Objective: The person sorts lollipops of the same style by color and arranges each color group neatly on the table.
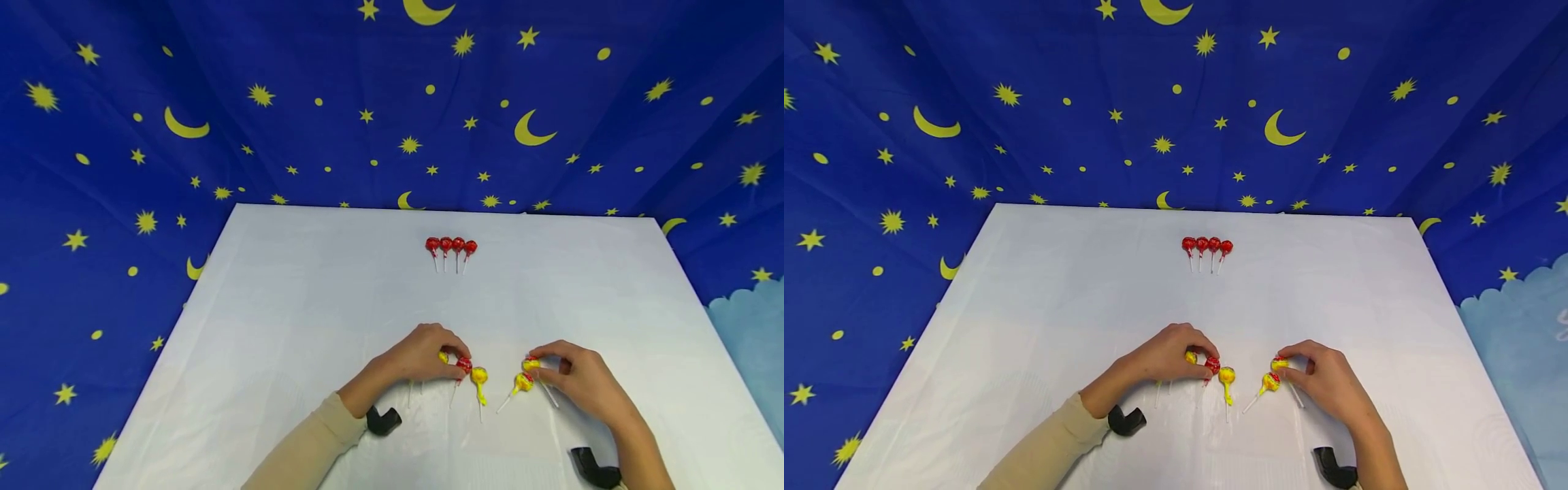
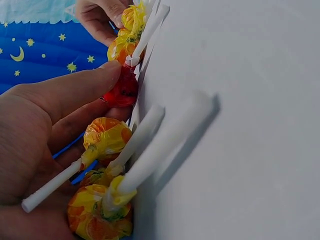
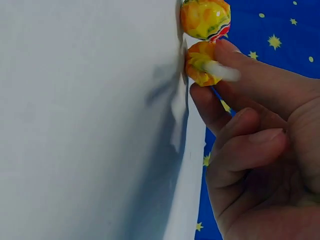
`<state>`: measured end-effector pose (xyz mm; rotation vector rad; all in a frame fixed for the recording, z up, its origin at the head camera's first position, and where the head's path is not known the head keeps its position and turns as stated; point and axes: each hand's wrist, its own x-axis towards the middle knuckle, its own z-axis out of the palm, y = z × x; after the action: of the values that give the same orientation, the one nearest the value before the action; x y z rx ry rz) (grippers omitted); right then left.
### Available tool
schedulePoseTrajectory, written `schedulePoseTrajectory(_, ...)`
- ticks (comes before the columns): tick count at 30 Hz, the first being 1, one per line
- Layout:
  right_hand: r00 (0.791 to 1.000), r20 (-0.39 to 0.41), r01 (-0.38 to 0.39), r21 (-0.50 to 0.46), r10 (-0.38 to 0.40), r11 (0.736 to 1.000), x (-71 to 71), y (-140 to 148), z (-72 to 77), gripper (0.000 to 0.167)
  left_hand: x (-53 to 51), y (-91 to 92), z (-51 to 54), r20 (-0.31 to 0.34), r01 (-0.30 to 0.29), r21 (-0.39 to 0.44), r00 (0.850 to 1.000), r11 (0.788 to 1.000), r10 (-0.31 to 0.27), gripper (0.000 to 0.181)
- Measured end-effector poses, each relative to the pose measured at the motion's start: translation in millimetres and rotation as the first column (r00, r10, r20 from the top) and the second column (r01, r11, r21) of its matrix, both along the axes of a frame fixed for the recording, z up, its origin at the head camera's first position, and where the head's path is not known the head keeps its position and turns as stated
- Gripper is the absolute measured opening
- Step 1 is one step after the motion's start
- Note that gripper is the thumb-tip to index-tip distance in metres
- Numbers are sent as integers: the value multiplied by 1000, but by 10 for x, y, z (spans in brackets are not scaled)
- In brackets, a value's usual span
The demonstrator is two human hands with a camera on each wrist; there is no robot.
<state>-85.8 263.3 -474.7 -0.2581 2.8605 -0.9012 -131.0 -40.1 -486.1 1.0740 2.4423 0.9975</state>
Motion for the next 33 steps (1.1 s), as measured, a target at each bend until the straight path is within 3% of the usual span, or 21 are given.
schedulePoseTrajectory(9, 999, 0, 52, 15, -52, 999, -5, -54, 3, 32, -9, 3, -1, -25, -4, -2, 1000, 1000, 4, 18)
schedulePoseTrajectory(16, 995, 25, 99, 34, -100, 994, 20, -55, 3, 34, 2, 19, 9, 13, -4, 15, 1000, 1000, 4, 17)
schedulePoseTrajectory(27, 994, 16, 104, 38, -105, 994, 28, -62, -2, 30, -2, 34, 30, 42, -44, 47, 998, 998, 42, 17)
schedulePoseTrajectory(33, 993, 25, 118, 21, -119, 993, 40, -59, 3, 30, -20, 34, 40, 98, -69, 58, 993, 996, 63, 16)
